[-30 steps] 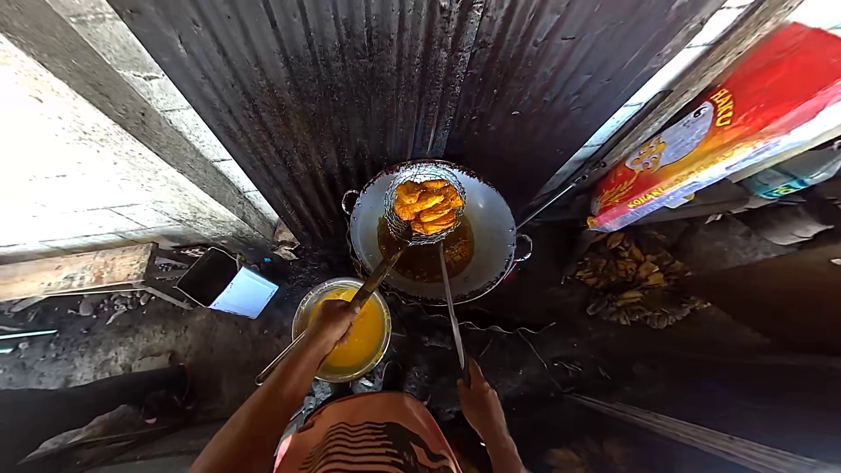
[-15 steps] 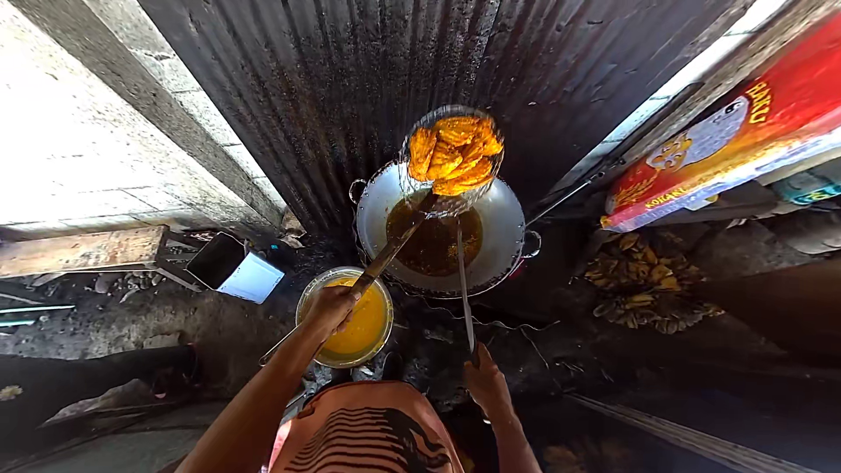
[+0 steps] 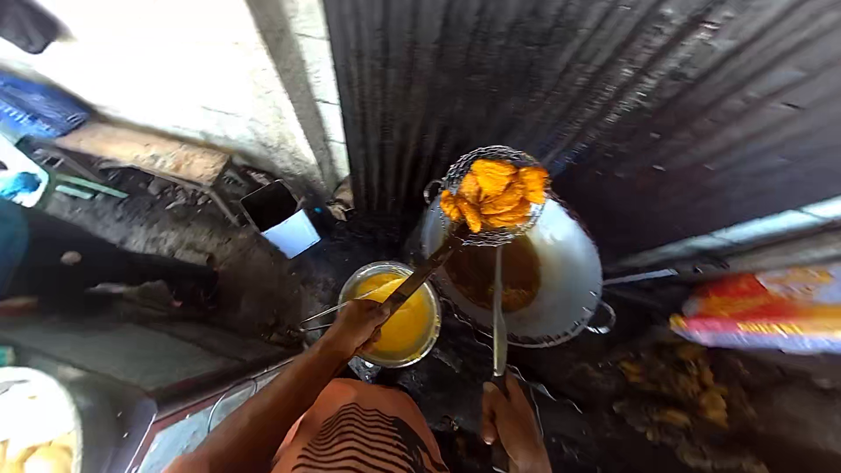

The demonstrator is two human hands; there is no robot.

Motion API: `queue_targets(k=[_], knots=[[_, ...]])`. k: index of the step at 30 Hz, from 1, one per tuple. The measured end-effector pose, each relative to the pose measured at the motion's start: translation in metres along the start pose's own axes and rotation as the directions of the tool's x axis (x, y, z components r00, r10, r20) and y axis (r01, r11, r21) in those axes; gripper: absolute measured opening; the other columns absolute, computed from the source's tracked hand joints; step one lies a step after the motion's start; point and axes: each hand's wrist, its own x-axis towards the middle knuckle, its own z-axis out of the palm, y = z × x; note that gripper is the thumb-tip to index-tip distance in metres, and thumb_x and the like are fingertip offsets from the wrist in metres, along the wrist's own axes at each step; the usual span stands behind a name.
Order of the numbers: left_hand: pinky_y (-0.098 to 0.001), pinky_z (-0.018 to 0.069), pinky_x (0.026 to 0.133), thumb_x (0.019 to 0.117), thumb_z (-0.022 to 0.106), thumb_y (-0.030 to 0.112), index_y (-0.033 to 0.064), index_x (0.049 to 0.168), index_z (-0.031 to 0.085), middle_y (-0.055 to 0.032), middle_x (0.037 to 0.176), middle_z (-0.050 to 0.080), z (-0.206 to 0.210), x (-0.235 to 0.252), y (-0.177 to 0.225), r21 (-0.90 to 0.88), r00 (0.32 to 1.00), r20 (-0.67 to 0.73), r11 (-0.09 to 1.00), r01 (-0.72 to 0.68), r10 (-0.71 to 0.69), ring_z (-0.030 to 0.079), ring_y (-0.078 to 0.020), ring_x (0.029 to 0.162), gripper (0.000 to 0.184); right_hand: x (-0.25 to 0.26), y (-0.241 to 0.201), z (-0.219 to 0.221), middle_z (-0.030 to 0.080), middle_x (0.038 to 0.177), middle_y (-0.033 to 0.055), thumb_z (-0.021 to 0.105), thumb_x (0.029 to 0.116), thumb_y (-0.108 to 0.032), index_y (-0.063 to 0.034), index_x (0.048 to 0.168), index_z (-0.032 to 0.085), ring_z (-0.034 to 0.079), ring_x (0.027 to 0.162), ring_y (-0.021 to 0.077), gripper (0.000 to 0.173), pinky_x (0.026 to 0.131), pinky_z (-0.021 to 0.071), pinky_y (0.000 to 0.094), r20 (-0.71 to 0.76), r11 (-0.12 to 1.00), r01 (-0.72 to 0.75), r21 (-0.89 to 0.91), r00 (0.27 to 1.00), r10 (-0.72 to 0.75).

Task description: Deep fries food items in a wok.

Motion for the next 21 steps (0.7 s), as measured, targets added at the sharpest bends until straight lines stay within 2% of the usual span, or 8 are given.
queue_targets(k=[4, 7, 9, 10, 13, 15, 19, 21], knots=[[-0.0240, 0.0451, 0.042, 0.1073, 0.055, 0.032, 0.0043, 0.110, 0.066, -0.0031, 0.063, 0.058, -0.067, -0.015, -0.002, -0.080, 0.996, -0.056, 0.994, -0.074, 0.069, 0.052, -0.0105, 0.045, 0.030, 0.018, -0.040, 0.053, 0.045, 0.060, -0.0017, 0.043, 0.1038, -0.015, -0.0072, 0.142, 0.035, 0.047, 0.040, 0.0091, 0.040, 0.039, 0.0482, 0.0263, 0.204, 0.995, 0.071, 0.070, 0.975, -0.084], [-0.0262, 0.0463, 0.044, 0.1075, 0.054, 0.029, 0.0057, 0.116, 0.069, -0.0039, 0.066, 0.060, -0.119, -0.024, -0.008, -0.103, 0.983, -0.156, 0.989, -0.109, 0.092, 0.053, -0.0117, 0.047, 0.029, 0.042, -0.072, 0.105, 0.046, 0.059, -0.0019, 0.044, 0.1044, -0.018, -0.0083, 0.133, 0.041, 0.048, 0.041, 0.0092, 0.031, 0.039, 0.0483, 0.0262, 0.344, 0.998, 0.037, 0.055, 0.937, -0.054], [-0.0276, 0.0467, 0.044, 0.1069, 0.054, 0.029, 0.0074, 0.117, 0.070, -0.0040, 0.066, 0.059, -0.153, -0.025, -0.018, -0.126, 0.965, -0.249, 0.986, -0.112, 0.078, 0.053, -0.0126, 0.047, 0.028, 0.064, -0.091, 0.148, 0.046, 0.060, -0.0011, 0.045, 0.1034, -0.021, -0.0083, 0.135, 0.043, 0.048, 0.041, 0.0099, 0.034, 0.039, 0.0479, 0.0266, 0.400, 1.000, 0.012, -0.017, 0.916, -0.004], [-0.0284, 0.0478, 0.045, 0.1068, 0.054, 0.029, 0.0085, 0.119, 0.070, -0.0042, 0.067, 0.060, -0.169, -0.023, -0.022, -0.127, 0.953, -0.295, 0.986, -0.107, 0.066, 0.054, -0.0129, 0.048, 0.028, 0.076, -0.099, 0.172, 0.047, 0.060, -0.0004, 0.045, 0.1028, -0.021, -0.0079, 0.141, 0.042, 0.048, 0.041, 0.0104, 0.040, 0.038, 0.0477, 0.0266, 0.421, 0.997, 0.013, -0.076, 0.907, 0.020], [-0.0309, 0.0506, 0.047, 0.1070, 0.054, 0.031, 0.0121, 0.125, 0.070, -0.0044, 0.071, 0.064, -0.216, -0.015, -0.035, -0.126, 0.905, -0.425, 0.989, -0.078, 0.017, 0.057, -0.0139, 0.051, 0.031, 0.121, -0.118, 0.249, 0.050, 0.064, 0.0018, 0.043, 0.1036, -0.019, -0.0069, 0.156, 0.032, 0.048, 0.042, 0.0118, 0.055, 0.039, 0.0468, 0.0277, 0.510, 0.970, 0.075, -0.233, 0.858, 0.057], [-0.0315, 0.0514, 0.047, 0.1074, 0.053, 0.032, 0.0128, 0.123, 0.070, -0.0043, 0.072, 0.064, -0.245, -0.004, -0.043, -0.138, 0.866, -0.499, 0.989, -0.052, -0.024, 0.058, -0.0142, 0.051, 0.030, 0.152, -0.130, 0.309, 0.053, 0.067, 0.0035, 0.042, 0.1047, -0.015, -0.0079, 0.162, 0.025, 0.049, 0.044, 0.0131, 0.060, 0.039, 0.0464, 0.0290, 0.561, 0.936, 0.131, -0.327, 0.824, 0.080], [-0.0306, 0.0496, 0.044, 0.1076, 0.053, 0.028, 0.0088, 0.118, 0.071, -0.0049, 0.067, 0.062, -0.297, 0.026, -0.062, -0.222, 0.799, -0.591, 0.975, -0.025, -0.114, 0.056, -0.0140, 0.047, 0.028, 0.210, -0.131, 0.437, 0.054, 0.073, 0.0063, 0.047, 0.1066, -0.014, -0.0100, 0.163, 0.025, 0.049, 0.047, 0.0138, 0.061, 0.042, 0.0453, 0.0292, 0.536, 0.843, 0.155, -0.514, 0.826, 0.175], [-0.0304, 0.0498, 0.043, 0.1078, 0.053, 0.027, 0.0068, 0.117, 0.070, -0.0054, 0.065, 0.061, -0.320, 0.044, -0.070, -0.280, 0.775, -0.608, 0.960, -0.007, -0.172, 0.056, -0.0142, 0.045, 0.028, 0.240, -0.120, 0.501, 0.057, 0.081, 0.0091, 0.050, 0.1068, -0.017, -0.0118, 0.163, 0.026, 0.051, 0.054, 0.0151, 0.061, 0.048, 0.0464, 0.0309, 0.491, 0.767, 0.162, -0.621, 0.843, 0.219]])
